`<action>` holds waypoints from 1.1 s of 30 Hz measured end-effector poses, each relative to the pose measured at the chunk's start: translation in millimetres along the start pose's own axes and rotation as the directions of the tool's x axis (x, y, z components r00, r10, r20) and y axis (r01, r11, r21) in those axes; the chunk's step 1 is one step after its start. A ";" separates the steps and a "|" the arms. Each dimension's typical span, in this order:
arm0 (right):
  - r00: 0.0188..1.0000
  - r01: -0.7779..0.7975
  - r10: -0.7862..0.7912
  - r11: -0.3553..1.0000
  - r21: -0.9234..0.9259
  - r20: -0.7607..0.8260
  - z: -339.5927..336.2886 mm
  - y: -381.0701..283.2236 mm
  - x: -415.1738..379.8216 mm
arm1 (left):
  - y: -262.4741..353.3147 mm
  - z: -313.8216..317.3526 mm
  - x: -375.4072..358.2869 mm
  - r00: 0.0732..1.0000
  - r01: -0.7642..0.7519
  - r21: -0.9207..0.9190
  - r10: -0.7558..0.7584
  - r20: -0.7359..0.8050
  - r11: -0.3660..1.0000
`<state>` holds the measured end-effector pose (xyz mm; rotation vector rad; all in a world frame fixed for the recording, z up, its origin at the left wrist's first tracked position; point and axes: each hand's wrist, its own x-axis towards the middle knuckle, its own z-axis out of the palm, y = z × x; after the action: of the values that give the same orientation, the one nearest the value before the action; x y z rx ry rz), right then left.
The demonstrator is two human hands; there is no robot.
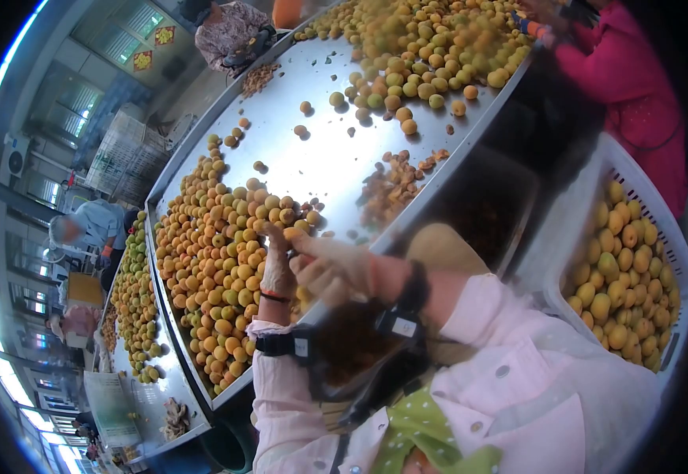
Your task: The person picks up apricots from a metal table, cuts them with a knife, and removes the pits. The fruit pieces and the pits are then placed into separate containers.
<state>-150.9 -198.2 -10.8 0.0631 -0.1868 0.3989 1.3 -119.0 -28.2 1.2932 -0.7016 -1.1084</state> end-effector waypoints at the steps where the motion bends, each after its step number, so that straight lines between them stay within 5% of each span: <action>1: 1.000 -0.001 0.001 1.000 -0.002 -0.003 -9.1 -2.0 0.0 | 5.3 3.8 0.6 1.000 -0.002 -0.003 0.002 0.001 1.000; 3: 0.974 -0.053 -0.001 0.971 0.231 0.228 -8.3 -2.2 2.8 | 12.5 7.6 1.4 1.000 0.007 0.065 -0.006 -0.027 0.998; 4: 0.974 -0.053 0.001 0.972 0.227 0.227 -6.7 -2.8 2.6 | 9.8 7.1 5.5 1.000 0.000 -0.046 -0.001 -0.011 0.999; 6: 0.980 0.192 -0.198 0.971 0.143 0.030 -3.5 -1.5 3.6 | -2.8 -4.1 16.9 1.000 -0.010 -0.005 0.010 0.005 1.000; 10: 0.965 0.253 -0.261 0.944 0.211 0.011 4.6 10.7 8.0 | 19.1 16.4 6.8 0.995 -0.096 0.080 0.095 0.014 0.992; 12: 0.932 0.192 -0.259 0.946 0.261 0.253 -1.8 11.2 10.5 | 12.4 17.8 6.1 0.993 -0.115 0.030 0.115 -0.006 0.993; 17: 0.914 0.340 -0.393 0.879 0.334 0.102 0.6 12.6 11.0 | -0.8 17.4 22.0 0.996 -0.064 -0.160 0.053 -0.067 0.985; 19: 0.898 0.385 -0.432 0.863 0.326 0.082 6.9 12.8 7.6 | 2.6 13.0 23.2 0.999 0.004 -0.074 -0.007 -0.040 0.997; 20: 0.874 0.349 -0.425 0.886 0.305 0.234 18.0 10.5 4.9 | -5.3 14.2 20.8 0.994 -0.107 0.066 0.108 -0.013 0.992; 21: 0.831 0.313 -0.402 0.909 0.275 0.385 26.1 3.6 3.5 | -8.0 10.4 19.8 0.993 -0.112 0.066 0.114 -0.017 0.991; 23: 0.807 0.484 -0.515 0.857 0.175 0.290 31.8 -15.5 -4.6 | -13.3 2.2 17.5 0.979 0.197 -0.268 -0.203 0.008 0.943; 24: 0.813 0.550 -0.542 0.835 0.025 0.214 28.8 -24.2 -9.6 | -13.7 -5.3 10.3 0.987 0.133 -0.294 -0.099 0.130 0.947; 25: 0.804 0.594 -0.580 0.795 -0.125 0.133 23.1 -27.5 -13.8 | -17.6 -8.6 7.4 0.985 0.148 -0.290 -0.113 0.133 0.945; 26: 0.802 0.597 -0.585 0.793 -0.119 0.126 24.3 -25.5 -14.2 | -16.8 -6.5 2.7 0.994 -0.001 -0.246 0.028 0.108 0.969; 27: 0.697 0.565 -0.709 0.635 -0.527 -0.108 30.6 -24.0 -12.4 | -10.4 0.0 -2.3 0.980 -0.158 -0.199 0.178 0.087 0.967; 28: 0.488 0.331 -0.840 0.432 -0.839 -0.240 36.9 -22.1 -10.2 | -5.4 9.3 -8.4 0.993 -0.096 -0.453 0.118 0.022 0.886; 29: 0.490 0.329 -0.838 0.432 -0.840 -0.239 42.0 -19.0 -8.2 | -5.3 8.6 -9.2 0.992 -0.099 -0.454 0.121 0.019 0.886; 31: 0.290 0.195 -0.913 0.351 -0.916 -0.287 48.3 -11.5 -6.5 | -5.5 8.3 -10.4 0.992 0.004 -0.658 0.082 0.100 0.753; 32: 0.275 0.238 -0.929 0.314 -0.919 -0.247 46.2 -10.2 -7.1 | 0.7 18.2 -15.7 0.991 0.008 -0.657 0.080 0.104 0.754; 33: 0.270 0.239 -0.930 0.315 -0.919 -0.249 44.4 -7.9 -7.1 | 3.7 31.1 -23.2 0.999 -0.011 -0.606 -0.014 -0.038 0.795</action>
<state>-161.7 -212.4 31.1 -0.8916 0.6177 -0.6463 -34.2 -110.0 -14.8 0.7536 -0.2644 -1.1766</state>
